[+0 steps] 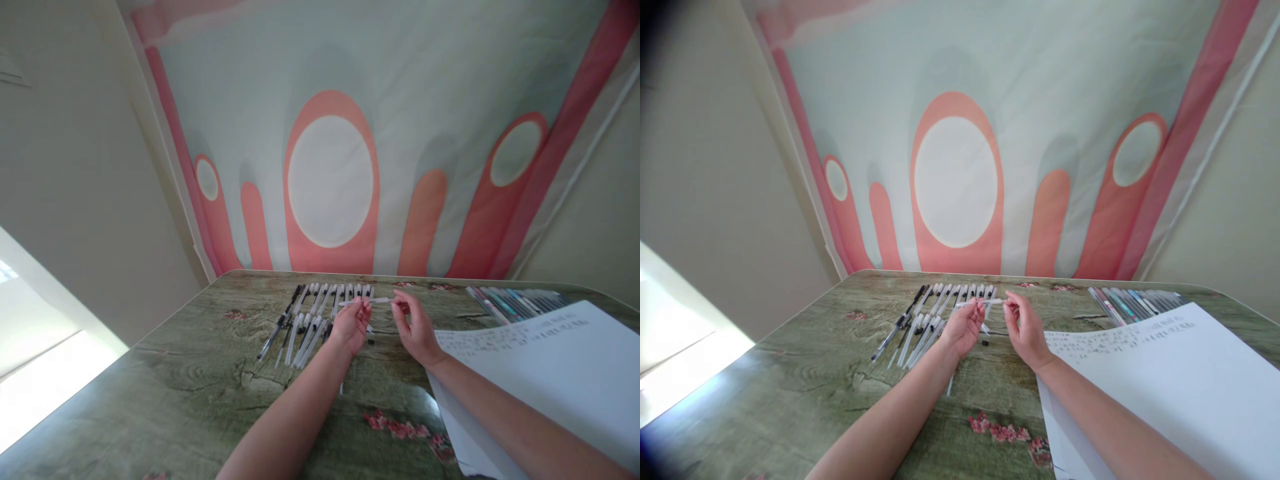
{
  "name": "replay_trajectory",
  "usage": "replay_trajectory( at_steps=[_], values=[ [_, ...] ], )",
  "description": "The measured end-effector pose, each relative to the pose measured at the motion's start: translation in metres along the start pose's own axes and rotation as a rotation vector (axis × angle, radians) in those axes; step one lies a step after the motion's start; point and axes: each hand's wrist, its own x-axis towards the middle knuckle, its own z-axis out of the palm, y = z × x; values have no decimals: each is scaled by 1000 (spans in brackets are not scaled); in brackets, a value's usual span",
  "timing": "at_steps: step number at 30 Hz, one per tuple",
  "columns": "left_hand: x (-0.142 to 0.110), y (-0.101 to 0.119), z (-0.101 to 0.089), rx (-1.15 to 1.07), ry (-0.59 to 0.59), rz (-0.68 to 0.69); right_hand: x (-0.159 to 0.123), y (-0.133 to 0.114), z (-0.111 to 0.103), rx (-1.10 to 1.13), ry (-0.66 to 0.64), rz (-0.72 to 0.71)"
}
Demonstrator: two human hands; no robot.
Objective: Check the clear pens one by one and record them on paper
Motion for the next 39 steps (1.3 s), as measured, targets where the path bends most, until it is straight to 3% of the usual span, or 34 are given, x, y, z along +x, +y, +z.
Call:
replay_trajectory(
  at_steps=[7, 12, 19, 25, 30, 36, 39],
  values=[
    [0, 1, 2, -34, 5, -23, 2, -7, -4, -38, -65, -87],
    [4, 5, -2, -53, 30, 37, 1, -4, -2, -23, -70, -9],
    [11, 5, -9, -66, 47, 124, -4, -5, -2, -131, -557, -200],
    [11, 4, -10, -62, 58, 140, -5, -3, -2, -167, -696, -301],
    [11, 4, -9, -57, 75, 131, -5, -3, 1, -111, -624, -211],
    [11, 3, -10, -43, 95, 123, 0, 6, 1, -29, -212, 3],
    [11, 1, -10, -39, 95, 121, 3, 12, 1, -9, -109, 30]
  ],
)
